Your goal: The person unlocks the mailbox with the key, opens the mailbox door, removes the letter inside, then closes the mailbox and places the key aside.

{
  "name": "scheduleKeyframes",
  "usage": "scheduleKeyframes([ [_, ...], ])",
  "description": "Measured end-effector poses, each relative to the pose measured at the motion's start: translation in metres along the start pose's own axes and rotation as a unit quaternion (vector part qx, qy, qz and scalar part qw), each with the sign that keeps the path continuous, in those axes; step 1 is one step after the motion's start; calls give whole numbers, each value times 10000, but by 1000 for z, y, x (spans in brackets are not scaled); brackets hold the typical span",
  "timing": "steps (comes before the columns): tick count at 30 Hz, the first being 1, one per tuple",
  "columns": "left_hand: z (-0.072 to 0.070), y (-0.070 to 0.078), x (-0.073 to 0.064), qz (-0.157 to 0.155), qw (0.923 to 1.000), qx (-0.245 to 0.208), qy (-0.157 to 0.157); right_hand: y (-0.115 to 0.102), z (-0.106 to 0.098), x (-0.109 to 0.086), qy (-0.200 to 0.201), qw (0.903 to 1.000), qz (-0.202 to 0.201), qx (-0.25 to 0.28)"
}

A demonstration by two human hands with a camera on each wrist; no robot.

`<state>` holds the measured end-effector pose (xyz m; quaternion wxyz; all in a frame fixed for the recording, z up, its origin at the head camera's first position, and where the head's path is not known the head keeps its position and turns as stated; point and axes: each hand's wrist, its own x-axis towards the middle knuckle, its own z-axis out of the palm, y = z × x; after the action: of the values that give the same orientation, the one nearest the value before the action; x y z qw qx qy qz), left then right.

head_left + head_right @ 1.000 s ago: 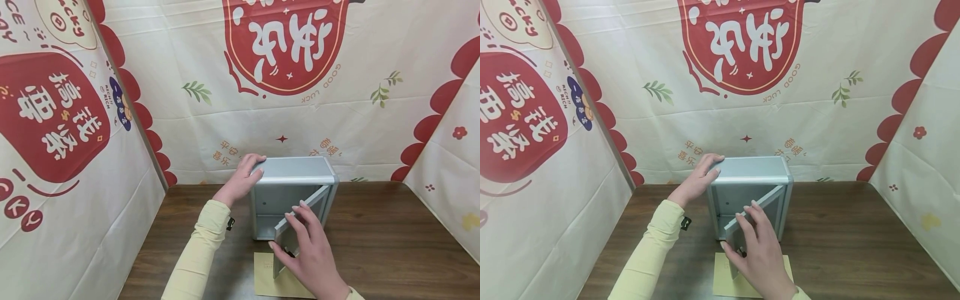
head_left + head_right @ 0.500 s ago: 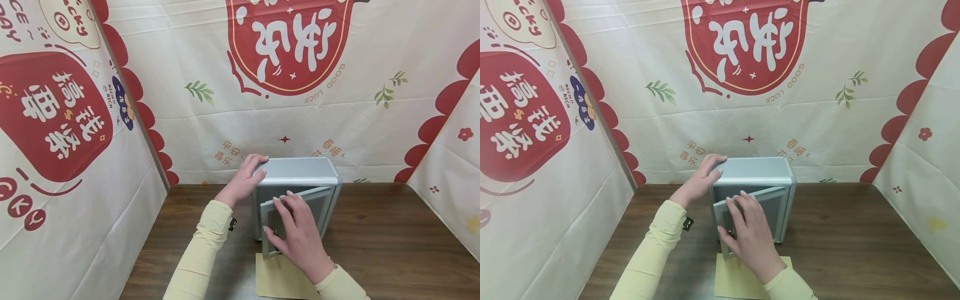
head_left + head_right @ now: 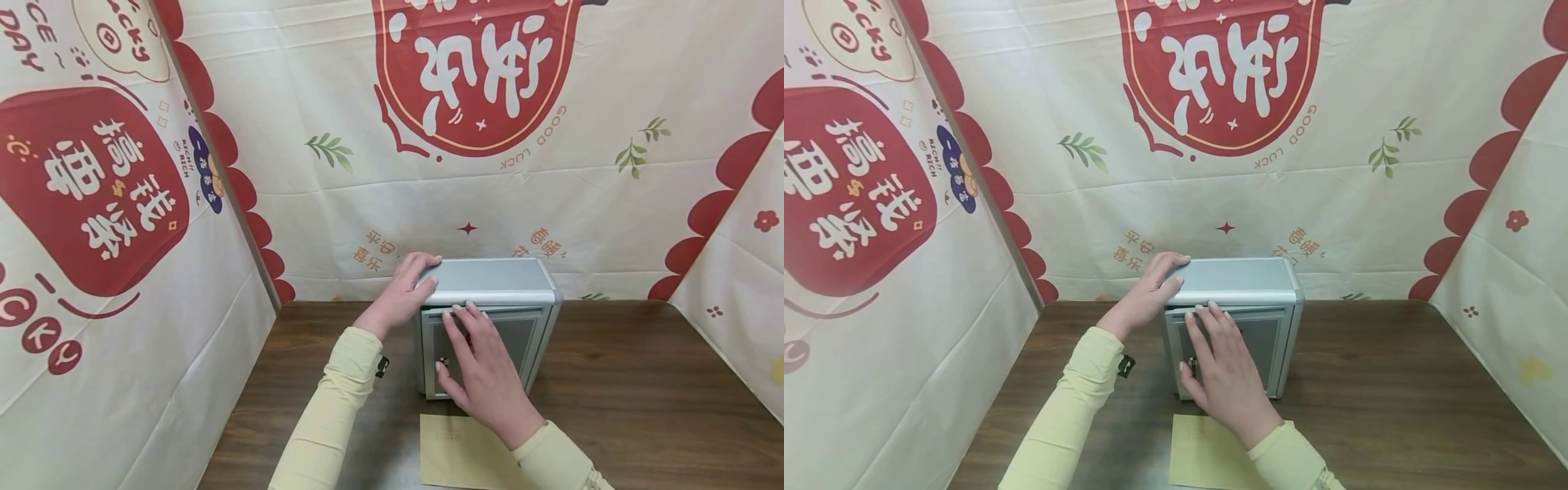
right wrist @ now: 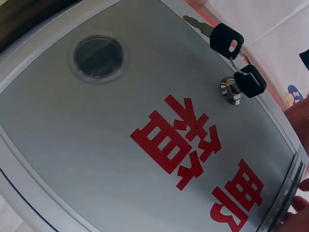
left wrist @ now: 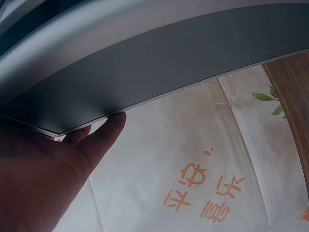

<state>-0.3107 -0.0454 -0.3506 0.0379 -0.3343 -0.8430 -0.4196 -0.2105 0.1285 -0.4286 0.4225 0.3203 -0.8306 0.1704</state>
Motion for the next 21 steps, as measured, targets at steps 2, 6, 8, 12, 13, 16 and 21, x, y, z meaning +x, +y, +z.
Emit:
scheduleKeyframes([
  [2, 1, -1, 0, 36, 10000, 56, 20, 1, 1, -1, -116, 9999, 16, -64],
  [6, 2, -2, 1, 78, 9999, 109, 42, 2, 3, -4, -282, 9994, 28, -220],
  [8, 2, -2, 2, 71, 9999, 105, 37, 3, 4, -5, -317, 9991, 27, -296],
  [12, 2, -1, 1, 20, 10000, 82, 27, 4, 6, -9, -411, 9981, 53, -454],
  [13, 1, -1, 1, 8, 10000, 80, 25, 4, 6, -9, -433, 9979, 59, -485],
  [16, 1, 0, 1, -7, 10000, 79, 19, 6, 8, -11, -467, 9973, 69, -569],
  [21, -1, 2, 0, -1, 10000, 88, 0, 7, 9, -11, -411, 9972, 38, -624],
])
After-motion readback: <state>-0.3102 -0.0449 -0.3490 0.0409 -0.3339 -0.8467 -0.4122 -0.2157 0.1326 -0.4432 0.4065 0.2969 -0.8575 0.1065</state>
